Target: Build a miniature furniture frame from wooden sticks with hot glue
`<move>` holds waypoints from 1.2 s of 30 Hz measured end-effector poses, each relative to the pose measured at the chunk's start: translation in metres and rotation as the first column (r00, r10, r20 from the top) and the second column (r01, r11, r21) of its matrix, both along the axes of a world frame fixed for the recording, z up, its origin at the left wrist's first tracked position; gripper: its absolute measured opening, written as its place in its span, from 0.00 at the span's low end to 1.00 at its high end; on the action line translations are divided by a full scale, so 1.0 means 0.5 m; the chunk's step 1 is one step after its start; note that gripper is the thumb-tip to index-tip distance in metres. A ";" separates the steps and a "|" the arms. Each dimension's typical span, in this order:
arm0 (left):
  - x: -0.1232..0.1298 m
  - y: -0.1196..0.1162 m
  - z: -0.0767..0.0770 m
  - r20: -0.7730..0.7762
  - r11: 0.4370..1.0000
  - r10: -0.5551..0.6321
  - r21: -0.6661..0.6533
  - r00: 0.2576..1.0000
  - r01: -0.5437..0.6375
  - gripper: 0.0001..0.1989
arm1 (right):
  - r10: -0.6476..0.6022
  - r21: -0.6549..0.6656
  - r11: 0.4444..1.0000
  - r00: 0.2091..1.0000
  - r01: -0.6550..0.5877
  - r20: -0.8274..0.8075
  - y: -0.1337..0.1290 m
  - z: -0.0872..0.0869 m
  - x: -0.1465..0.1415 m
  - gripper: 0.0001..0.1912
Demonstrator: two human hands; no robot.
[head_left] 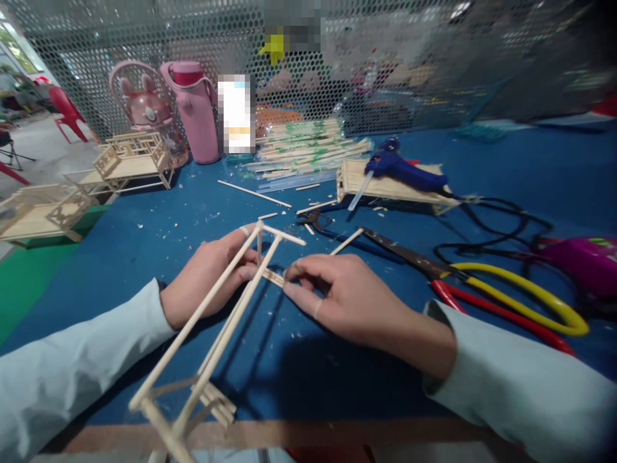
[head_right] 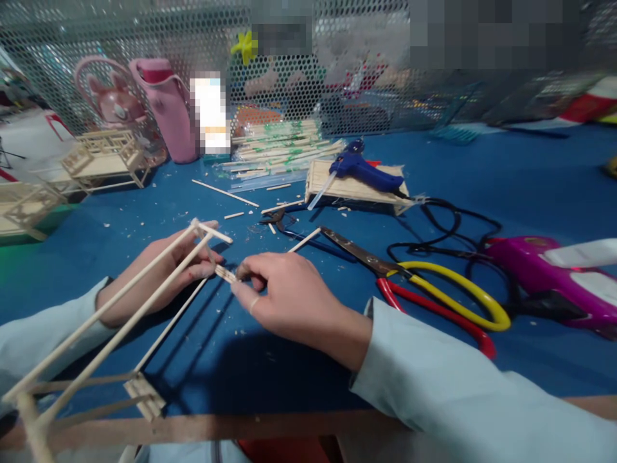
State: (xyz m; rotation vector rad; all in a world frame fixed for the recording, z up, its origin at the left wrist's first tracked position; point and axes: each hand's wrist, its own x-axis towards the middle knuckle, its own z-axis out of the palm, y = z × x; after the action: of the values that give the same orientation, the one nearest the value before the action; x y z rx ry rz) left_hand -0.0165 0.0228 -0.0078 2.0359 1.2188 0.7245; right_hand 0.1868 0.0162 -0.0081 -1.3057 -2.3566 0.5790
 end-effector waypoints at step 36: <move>0.019 -0.006 -0.013 0.063 0.990 0.083 -0.118 0.995 -0.075 0.23 | 0.042 0.018 0.999 0.998 -0.043 0.037 0.003 -0.018 0.014 0.09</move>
State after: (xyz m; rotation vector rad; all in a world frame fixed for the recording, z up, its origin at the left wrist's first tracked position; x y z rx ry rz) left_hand -0.0070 0.0200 -0.0141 1.8635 1.2786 0.7372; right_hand 0.1940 0.0178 -0.0172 -1.2710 -2.4193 0.5480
